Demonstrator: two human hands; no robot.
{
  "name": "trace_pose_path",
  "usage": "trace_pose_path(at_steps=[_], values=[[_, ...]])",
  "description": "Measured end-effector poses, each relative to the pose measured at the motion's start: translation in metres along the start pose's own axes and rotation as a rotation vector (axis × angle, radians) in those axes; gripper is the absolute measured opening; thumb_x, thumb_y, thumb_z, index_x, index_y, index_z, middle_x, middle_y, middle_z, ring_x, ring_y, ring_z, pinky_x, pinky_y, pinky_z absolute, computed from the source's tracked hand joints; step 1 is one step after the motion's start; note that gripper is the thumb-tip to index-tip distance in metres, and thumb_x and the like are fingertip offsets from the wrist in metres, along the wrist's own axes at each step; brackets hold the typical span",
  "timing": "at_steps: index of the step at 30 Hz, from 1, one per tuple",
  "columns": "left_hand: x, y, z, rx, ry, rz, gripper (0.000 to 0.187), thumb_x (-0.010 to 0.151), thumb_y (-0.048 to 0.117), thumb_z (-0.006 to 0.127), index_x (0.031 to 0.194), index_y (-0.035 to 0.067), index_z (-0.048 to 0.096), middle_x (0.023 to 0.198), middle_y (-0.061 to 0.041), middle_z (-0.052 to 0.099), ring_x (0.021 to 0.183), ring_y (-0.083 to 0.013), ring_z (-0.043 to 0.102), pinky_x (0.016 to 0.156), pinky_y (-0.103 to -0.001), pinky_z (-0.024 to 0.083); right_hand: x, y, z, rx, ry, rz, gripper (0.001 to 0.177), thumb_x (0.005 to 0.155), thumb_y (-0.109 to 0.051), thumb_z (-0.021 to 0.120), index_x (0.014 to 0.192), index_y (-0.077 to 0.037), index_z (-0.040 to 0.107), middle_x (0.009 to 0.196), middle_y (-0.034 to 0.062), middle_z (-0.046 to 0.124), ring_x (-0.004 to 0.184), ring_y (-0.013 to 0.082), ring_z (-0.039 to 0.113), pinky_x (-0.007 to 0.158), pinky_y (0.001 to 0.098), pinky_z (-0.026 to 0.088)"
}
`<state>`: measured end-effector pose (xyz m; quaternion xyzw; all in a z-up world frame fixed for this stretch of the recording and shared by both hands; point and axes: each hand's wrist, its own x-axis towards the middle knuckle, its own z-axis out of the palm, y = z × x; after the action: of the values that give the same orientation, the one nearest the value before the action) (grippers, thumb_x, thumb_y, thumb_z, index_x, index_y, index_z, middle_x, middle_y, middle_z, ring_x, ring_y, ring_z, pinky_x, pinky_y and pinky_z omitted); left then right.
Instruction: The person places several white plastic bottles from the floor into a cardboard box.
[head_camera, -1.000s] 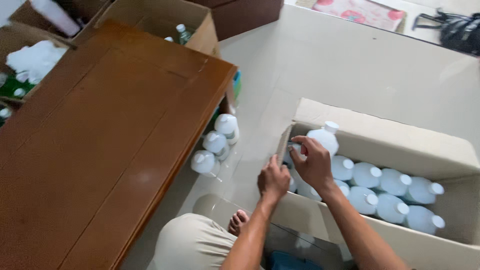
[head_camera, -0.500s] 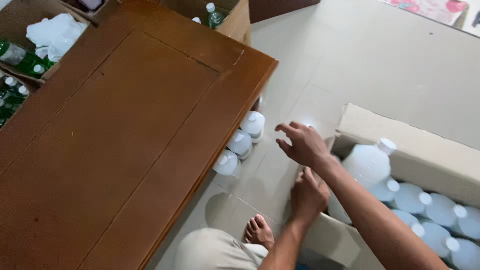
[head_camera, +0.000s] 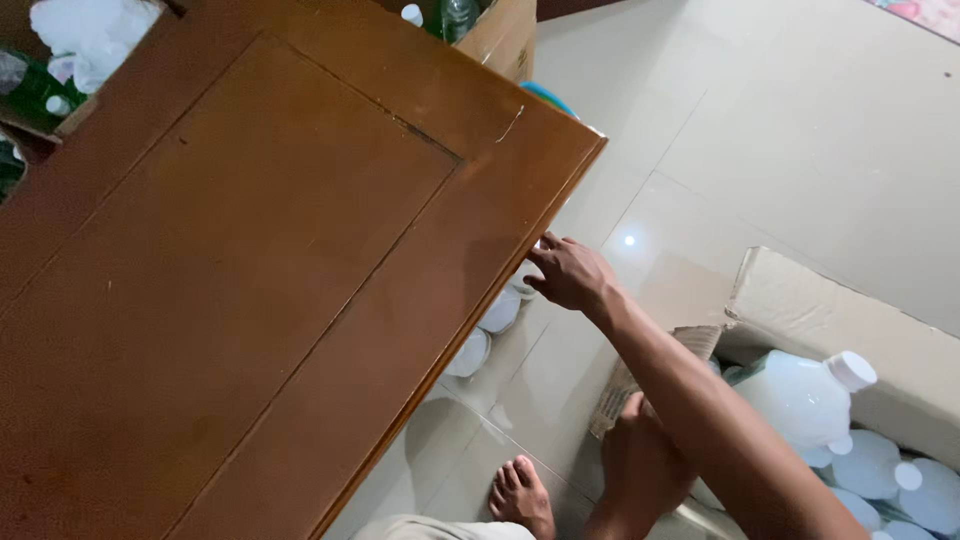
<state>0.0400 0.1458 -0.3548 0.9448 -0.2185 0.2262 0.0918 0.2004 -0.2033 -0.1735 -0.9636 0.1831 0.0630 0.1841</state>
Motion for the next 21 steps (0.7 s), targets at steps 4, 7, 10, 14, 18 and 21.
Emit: trace_pose_path(at_steps=[4, 7, 10, 14, 18, 21], values=[[-0.008, -0.002, 0.008, -0.115, -0.189, 0.024, 0.012, 0.102, 0.022, 0.051, 0.093, 0.015, 0.055, 0.079, -0.006, 0.055, 0.066, -0.0302, 0.058, 0.050, -0.045, 0.039, 0.004, -0.002, 0.011, 0.042, 0.000, 0.007, 0.044, 0.095, -0.039, 0.068, 0.137, -0.031, 0.058, 0.137, 0.0010, 0.054, 0.097, 0.0321, 0.064, 0.087, 0.0465, 0.054], [-0.006, 0.004, 0.003, -0.242, -0.378, 0.046, 0.009, 0.100, 0.022, 0.052, 0.099, 0.014, 0.055, 0.086, -0.009, 0.056, 0.070, -0.0343, 0.058, 0.054, -0.048, 0.041, 0.003, 0.000, 0.015, 0.075, 0.000, 0.022, 0.040, 0.096, -0.038, 0.068, 0.134, -0.029, 0.058, 0.130, 0.0025, 0.056, 0.092, 0.0327, 0.064, 0.082, 0.0468, 0.053], [-0.020, 0.002, 0.014, -0.376, -0.562, 0.074, 0.013, 0.098, 0.022, 0.052, 0.105, 0.013, 0.055, 0.093, -0.012, 0.056, 0.074, -0.0384, 0.058, 0.057, -0.052, 0.042, 0.000, 0.001, 0.016, 0.104, 0.006, 0.042, 0.037, 0.097, -0.037, 0.067, 0.131, -0.028, 0.058, 0.123, 0.0040, 0.058, 0.087, 0.0332, 0.063, 0.077, 0.0470, 0.052], [-0.034, -0.005, 0.033, -0.562, -0.802, 0.109, 0.022, 0.095, 0.022, 0.052, 0.113, 0.011, 0.055, 0.102, -0.015, 0.058, 0.079, -0.0438, 0.059, 0.061, -0.056, 0.044, -0.006, 0.002, 0.013, 0.136, 0.016, 0.068, 0.032, 0.098, -0.036, 0.066, 0.127, -0.026, 0.059, 0.114, 0.0059, 0.061, 0.081, 0.0340, 0.063, 0.071, 0.0474, 0.051], [-0.006, 0.001, 0.000, -0.753, -1.041, 0.159, 0.032, 0.091, 0.023, 0.053, 0.121, 0.009, 0.055, 0.111, -0.019, 0.059, 0.084, -0.0492, 0.060, 0.064, -0.060, 0.046, -0.016, 0.003, 0.008, 0.166, 0.032, 0.104, 0.027, 0.099, -0.035, 0.066, 0.123, -0.023, 0.059, 0.104, 0.0078, 0.064, 0.075, 0.0347, 0.063, 0.065, 0.0477, 0.049], [0.209, 0.149, -0.192, -0.896, -1.208, 0.211, 0.040, 0.089, 0.022, 0.053, 0.126, 0.007, 0.055, 0.118, -0.022, 0.060, 0.088, -0.0532, 0.061, 0.067, -0.063, 0.048, -0.022, 0.002, -0.003, 0.186, 0.061, 0.129, 0.024, 0.100, -0.034, 0.065, 0.120, -0.022, 0.060, 0.097, 0.0093, 0.066, 0.070, 0.0353, 0.062, 0.060, 0.0480, 0.048]])
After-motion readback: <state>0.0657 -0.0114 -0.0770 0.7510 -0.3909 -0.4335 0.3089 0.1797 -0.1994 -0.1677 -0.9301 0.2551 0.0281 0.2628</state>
